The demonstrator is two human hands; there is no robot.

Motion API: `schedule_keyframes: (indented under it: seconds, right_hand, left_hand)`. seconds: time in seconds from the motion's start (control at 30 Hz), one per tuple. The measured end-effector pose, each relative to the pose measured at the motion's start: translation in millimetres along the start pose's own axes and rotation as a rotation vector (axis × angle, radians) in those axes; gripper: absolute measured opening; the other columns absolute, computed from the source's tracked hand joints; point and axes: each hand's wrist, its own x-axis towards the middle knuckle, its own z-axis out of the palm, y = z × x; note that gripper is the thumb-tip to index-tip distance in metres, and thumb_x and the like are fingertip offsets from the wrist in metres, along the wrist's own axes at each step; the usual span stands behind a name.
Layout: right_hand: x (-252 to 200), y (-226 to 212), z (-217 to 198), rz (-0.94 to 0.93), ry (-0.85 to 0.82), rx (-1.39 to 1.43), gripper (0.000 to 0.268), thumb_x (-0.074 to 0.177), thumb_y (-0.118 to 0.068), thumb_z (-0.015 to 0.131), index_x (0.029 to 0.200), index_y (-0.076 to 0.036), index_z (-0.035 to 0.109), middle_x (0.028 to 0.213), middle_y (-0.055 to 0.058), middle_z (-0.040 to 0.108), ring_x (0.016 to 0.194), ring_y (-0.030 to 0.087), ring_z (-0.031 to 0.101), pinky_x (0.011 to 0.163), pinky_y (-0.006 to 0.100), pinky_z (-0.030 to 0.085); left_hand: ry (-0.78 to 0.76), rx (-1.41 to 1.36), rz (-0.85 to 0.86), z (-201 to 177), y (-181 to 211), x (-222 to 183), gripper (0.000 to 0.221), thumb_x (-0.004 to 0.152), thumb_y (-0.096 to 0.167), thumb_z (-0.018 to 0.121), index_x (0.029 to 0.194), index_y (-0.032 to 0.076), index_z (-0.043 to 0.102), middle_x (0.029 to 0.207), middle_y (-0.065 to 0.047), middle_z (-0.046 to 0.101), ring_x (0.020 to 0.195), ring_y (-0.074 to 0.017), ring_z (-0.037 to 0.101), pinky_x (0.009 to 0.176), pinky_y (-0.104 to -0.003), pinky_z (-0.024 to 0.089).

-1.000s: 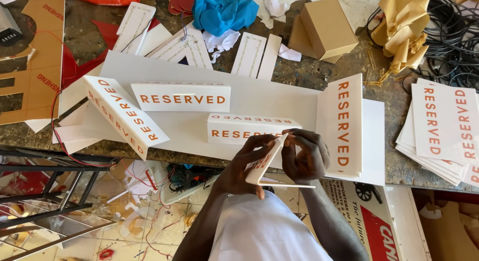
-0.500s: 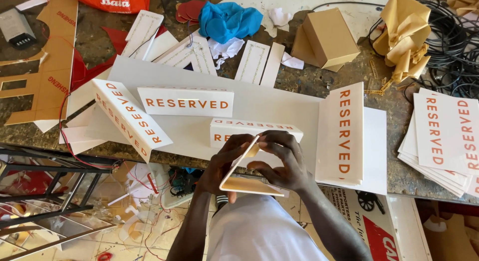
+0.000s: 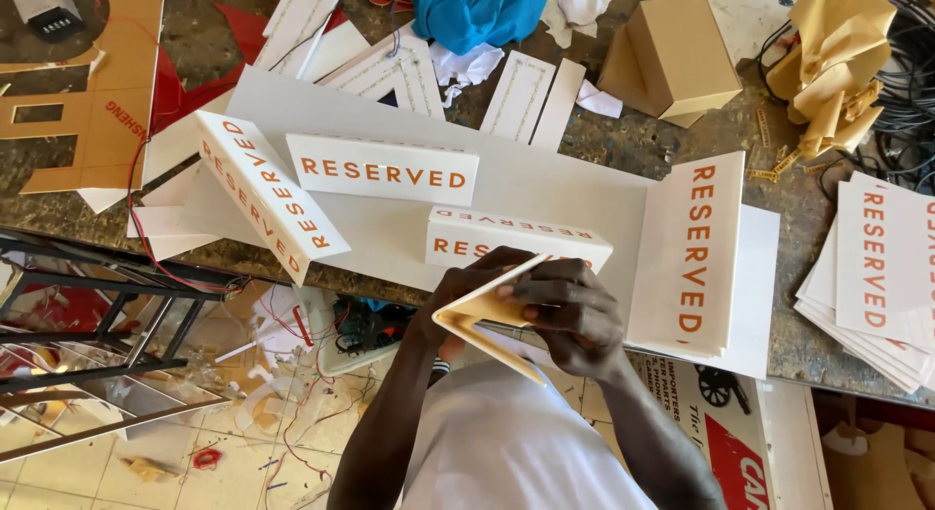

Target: Peeling protective paper and folding plastic 'RESERVED' signs into a triangular shape on a workshop table.

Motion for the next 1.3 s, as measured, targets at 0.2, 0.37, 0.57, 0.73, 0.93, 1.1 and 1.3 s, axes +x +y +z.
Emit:
schedule_keyframes:
  seconds: [0.2,0.37,0.57,0.73,0.93,1.1,1.3]
  right_hand:
    - [-7.8,-3.3,3.3,0.206,0.042,0.391,0.004,0.111,-0.004,0.069,0.11,-0.004,0.073,0.106,0.021,0.089,0.12,0.04,0.078,0.108,0.052,0.061]
    - [-30.8,13.5,-2.1,0.253,0.058,0.475,0.004,0.112,-0.005,0.064,0.109,-0.002,0.063,0.096,0.024,0.084,0.111,0.048,0.079,0.103,0.062,0.062]
    - [-32.4,11.8,8.6,0.348,0.11,0.625,0.01,0.119,-0.015,0.059,0.114,-0.008,0.054,0.094,0.017,0.075,0.11,0.043,0.08,0.114,0.062,0.053]
    - [-26.8,14.6,11.7,0.354,0.231,0.729,0.011,0.12,-0.014,0.056,0.115,-0.007,0.049,0.085,0.015,0.064,0.086,0.039,0.08,0.1,0.06,0.064]
    - [-35.5,21.2,-2.4,0.407,0.301,0.82,0.014,0.12,-0.019,0.054,0.115,-0.01,0.044,0.077,0.011,0.05,0.054,0.026,0.063,0.063,0.046,0.062]
    - [-30.8,11.8,-7.6,0.533,0.392,0.921,0.014,0.12,-0.022,0.055,0.114,-0.015,0.044,0.077,0.005,0.044,0.051,0.012,0.045,0.059,0.03,0.045]
    - [-46.9,10.0,-31.0,0.658,0.459,0.999,0.013,0.12,-0.023,0.057,0.116,-0.017,0.046,0.08,0.002,0.043,0.052,0.009,0.043,0.057,0.026,0.039]
  left_hand:
    - [0.05,-0.033,0.001,-10.6,3.1,4.2,0.116,0.08,0.074,0.088,0.168,0.007,0.054,0.158,-0.036,0.052,0.138,-0.0405,0.059,0.117,-0.059,0.049]
    - [0.094,-0.073,-0.006,-16.8,0.3,3.9,0.116,0.081,0.075,0.087,0.168,0.007,0.053,0.157,-0.036,0.053,0.136,-0.0404,0.059,0.115,-0.059,0.05]
    - [0.151,-0.126,-0.014,-31.4,-15.2,-8.3,0.116,0.081,0.076,0.086,0.168,0.008,0.053,0.156,-0.034,0.053,0.134,-0.0402,0.06,0.112,-0.059,0.051]
    - [0.198,-0.155,-0.009,-78.6,-48.4,-89.7,0.115,0.081,0.077,0.084,0.168,0.009,0.052,0.155,-0.034,0.054,0.132,-0.0401,0.061,0.11,-0.059,0.052]
    - [0.244,-0.199,-0.001,-88.0,-43.9,-87.6,0.115,0.082,0.078,0.083,0.168,0.009,0.052,0.153,-0.032,0.055,0.129,-0.04,0.062,0.107,-0.059,0.053]
    - [0.282,-0.246,-0.013,-88.8,-39.2,-86.1,0.115,0.082,0.079,0.081,0.168,0.01,0.051,0.152,-0.031,0.055,0.127,-0.0399,0.062,0.104,-0.059,0.054]
    - [0.352,-0.277,-0.013,-90.6,-26.7,-95.5,0.114,0.082,0.081,0.08,0.167,0.01,0.051,0.151,-0.03,0.056,0.125,-0.0397,0.063,0.102,-0.059,0.055]
